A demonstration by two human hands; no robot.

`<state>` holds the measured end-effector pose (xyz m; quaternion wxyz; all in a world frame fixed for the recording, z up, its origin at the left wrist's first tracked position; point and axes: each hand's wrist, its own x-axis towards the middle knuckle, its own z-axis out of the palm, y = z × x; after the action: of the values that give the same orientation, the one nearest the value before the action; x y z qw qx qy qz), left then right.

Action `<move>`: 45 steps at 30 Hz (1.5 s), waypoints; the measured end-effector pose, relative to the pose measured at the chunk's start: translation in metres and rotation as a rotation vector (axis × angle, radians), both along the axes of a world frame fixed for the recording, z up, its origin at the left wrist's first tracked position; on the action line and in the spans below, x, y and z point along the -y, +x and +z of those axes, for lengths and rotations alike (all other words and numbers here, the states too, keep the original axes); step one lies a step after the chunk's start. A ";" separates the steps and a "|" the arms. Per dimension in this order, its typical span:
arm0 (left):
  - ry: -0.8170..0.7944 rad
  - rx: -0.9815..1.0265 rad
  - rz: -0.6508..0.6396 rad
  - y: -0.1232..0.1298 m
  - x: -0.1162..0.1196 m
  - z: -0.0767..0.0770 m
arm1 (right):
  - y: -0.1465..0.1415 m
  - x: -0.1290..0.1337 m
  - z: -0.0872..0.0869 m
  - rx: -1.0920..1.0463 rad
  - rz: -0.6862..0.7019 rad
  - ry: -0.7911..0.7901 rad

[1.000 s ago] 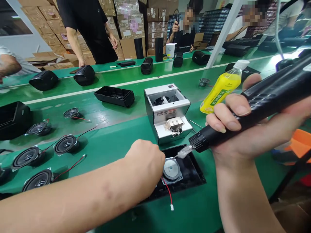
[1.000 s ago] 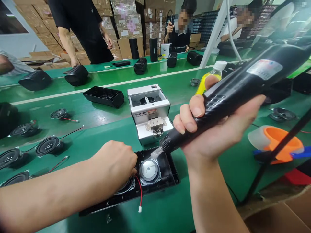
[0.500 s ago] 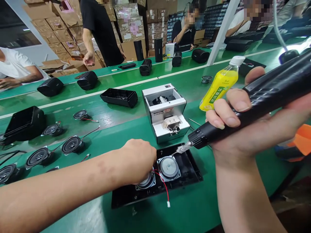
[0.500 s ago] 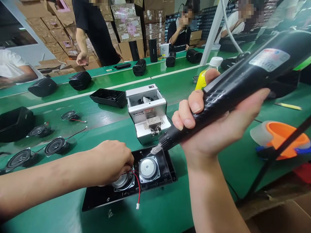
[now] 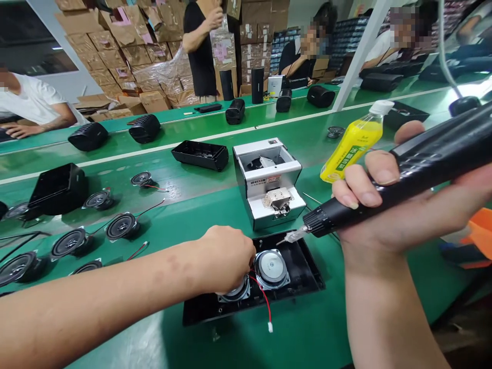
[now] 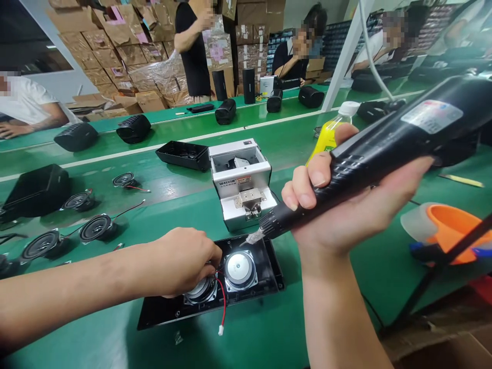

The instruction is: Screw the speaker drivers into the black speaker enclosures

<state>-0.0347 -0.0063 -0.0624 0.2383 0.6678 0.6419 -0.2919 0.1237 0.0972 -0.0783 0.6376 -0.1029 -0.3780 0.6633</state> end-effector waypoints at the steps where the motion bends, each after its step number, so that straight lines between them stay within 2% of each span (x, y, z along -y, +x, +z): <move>1: -0.011 0.002 0.007 0.000 -0.001 0.000 | -0.001 -0.003 -0.002 -0.013 -0.005 0.022; 6: -0.043 0.029 0.048 -0.001 -0.008 0.000 | -0.011 -0.018 -0.011 -0.116 -0.133 0.156; 11: -0.005 0.054 0.074 -0.001 -0.009 -0.003 | -0.015 -0.017 -0.006 -0.047 -0.085 -0.029; 14: 0.073 0.061 0.073 -0.002 -0.001 -0.005 | -0.017 -0.012 -0.004 -0.032 -0.030 -0.077; 20: 0.357 0.162 0.146 -0.024 0.034 -0.008 | -0.012 -0.015 -0.004 -0.003 -0.035 -0.060; 22: 0.467 0.275 0.210 -0.034 0.051 -0.014 | -0.005 -0.020 -0.005 0.005 -0.063 -0.028; 25: 0.672 0.567 0.384 -0.043 0.077 -0.032 | 0.004 -0.026 -0.006 0.015 -0.121 0.074; 27: 0.775 0.710 0.444 -0.041 0.091 -0.048 | 0.007 -0.028 -0.006 0.042 -0.128 0.198; 29: 0.822 0.781 0.370 -0.033 0.096 -0.062 | 0.004 -0.028 -0.004 0.068 -0.105 0.308; 31: 0.856 0.811 0.205 -0.024 0.092 -0.071 | -0.002 -0.027 -0.001 0.072 -0.082 0.356; 34: 0.806 0.673 -0.123 -0.013 0.073 -0.073 | -0.011 -0.023 0.001 0.068 -0.089 0.329; 36: 0.741 0.567 -0.268 -0.012 0.058 -0.072 | -0.013 -0.020 0.000 0.078 -0.118 0.288; 38: 0.710 0.536 -0.300 -0.014 0.047 -0.073 | -0.011 -0.019 -0.003 0.087 -0.168 0.253; 40: 0.728 0.548 -0.263 -0.016 0.041 -0.077 | -0.008 -0.020 -0.004 0.078 -0.216 0.235; 43: 0.770 0.565 -0.191 -0.020 0.044 -0.079 | -0.003 -0.023 -0.005 0.041 -0.259 0.155; 45: 0.880 0.620 -0.117 -0.025 0.053 -0.073 | -0.001 -0.026 -0.006 -0.033 -0.276 0.106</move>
<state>-0.0600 -0.0593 -0.1351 0.0975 0.7941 0.5647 0.2025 0.1226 0.1228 -0.0841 0.7334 -0.1091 -0.3842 0.5501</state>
